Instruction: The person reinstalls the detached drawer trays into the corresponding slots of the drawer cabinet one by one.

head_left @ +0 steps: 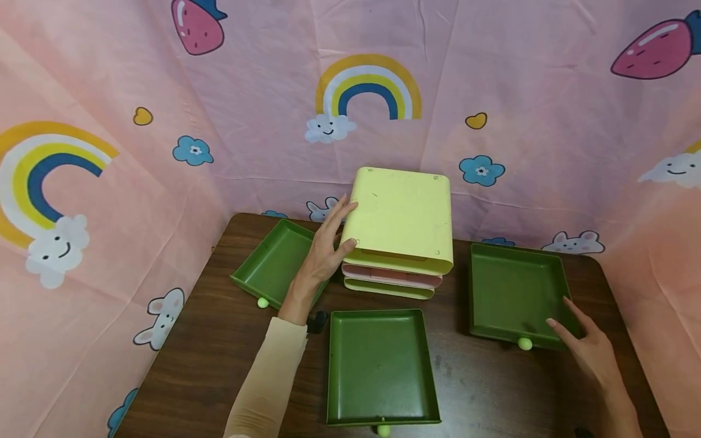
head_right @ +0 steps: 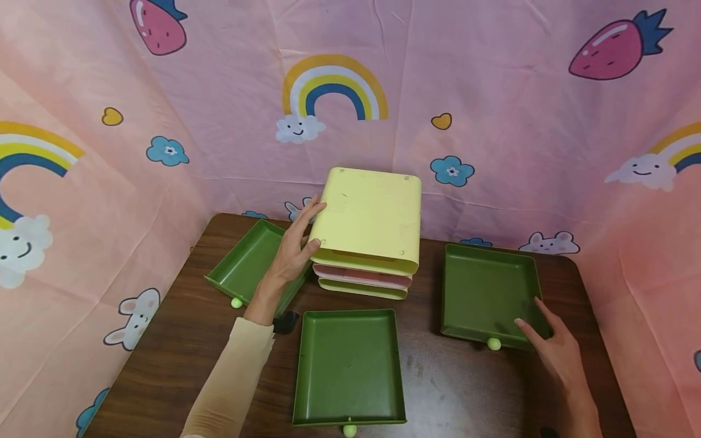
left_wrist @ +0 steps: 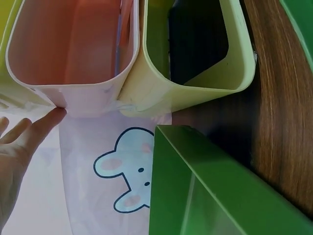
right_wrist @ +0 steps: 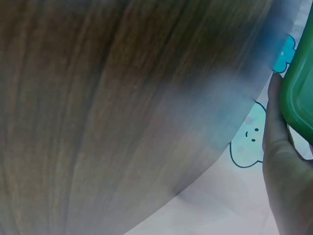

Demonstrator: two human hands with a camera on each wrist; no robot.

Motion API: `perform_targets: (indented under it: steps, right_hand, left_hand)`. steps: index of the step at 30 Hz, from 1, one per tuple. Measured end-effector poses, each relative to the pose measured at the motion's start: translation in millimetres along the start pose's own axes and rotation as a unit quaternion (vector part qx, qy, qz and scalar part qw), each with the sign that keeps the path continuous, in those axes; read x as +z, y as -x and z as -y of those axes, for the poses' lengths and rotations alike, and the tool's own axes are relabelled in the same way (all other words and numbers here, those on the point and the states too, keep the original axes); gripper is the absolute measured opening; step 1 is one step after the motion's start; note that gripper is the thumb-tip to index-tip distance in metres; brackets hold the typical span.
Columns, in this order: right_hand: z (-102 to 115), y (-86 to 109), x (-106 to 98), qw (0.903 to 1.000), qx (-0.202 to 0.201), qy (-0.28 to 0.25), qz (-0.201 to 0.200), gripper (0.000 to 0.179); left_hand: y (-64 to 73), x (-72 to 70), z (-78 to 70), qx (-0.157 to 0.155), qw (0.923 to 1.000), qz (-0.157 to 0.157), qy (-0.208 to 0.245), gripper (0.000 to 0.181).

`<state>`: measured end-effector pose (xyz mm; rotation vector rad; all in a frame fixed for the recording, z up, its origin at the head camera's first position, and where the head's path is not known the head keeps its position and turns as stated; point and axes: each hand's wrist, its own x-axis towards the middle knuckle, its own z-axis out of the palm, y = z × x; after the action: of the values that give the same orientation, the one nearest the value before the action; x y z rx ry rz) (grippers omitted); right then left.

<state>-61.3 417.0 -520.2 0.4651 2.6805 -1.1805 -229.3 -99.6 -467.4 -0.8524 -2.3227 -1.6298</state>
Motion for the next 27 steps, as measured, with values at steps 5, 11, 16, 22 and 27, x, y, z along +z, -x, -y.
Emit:
perform_targets:
  steps: [5, 11, 16, 22, 27]
  right_hand:
    - [2, 6.4, 1, 0.9999, 0.003, -0.016, 0.001, 0.083]
    - [7, 15.6, -3, 0.9997, 0.009, -0.021, -0.004, 0.081]
    - [11, 24.3, -7, 0.9989, 0.01, -0.043, -0.014, 0.077]
    - [11, 33.0, -8, 0.9985, -0.005, -0.046, -0.03, 0.074]
    - [9, 37.7, -10, 0.9991, 0.007, -0.029, -0.03, 0.074]
  left_hand:
    - [-0.6, 0.2, -2.7, 0.0, 1.0, -0.001, -0.005, 0.092]
    - [-1.7, -2.6, -28.0, 0.012, 0.9998, 0.004, 0.015, 0.095]
    - [-2.8, -2.1, -38.2, -0.004, 0.9999, 0.004, 0.01, 0.096]
    - [-2.3, 0.0, -37.9, -0.009, 0.9999, -0.003, 0.004, 0.096]
    - [-1.7, -0.4, -39.3, -0.008, 0.9999, -0.004, 0.009, 0.097]
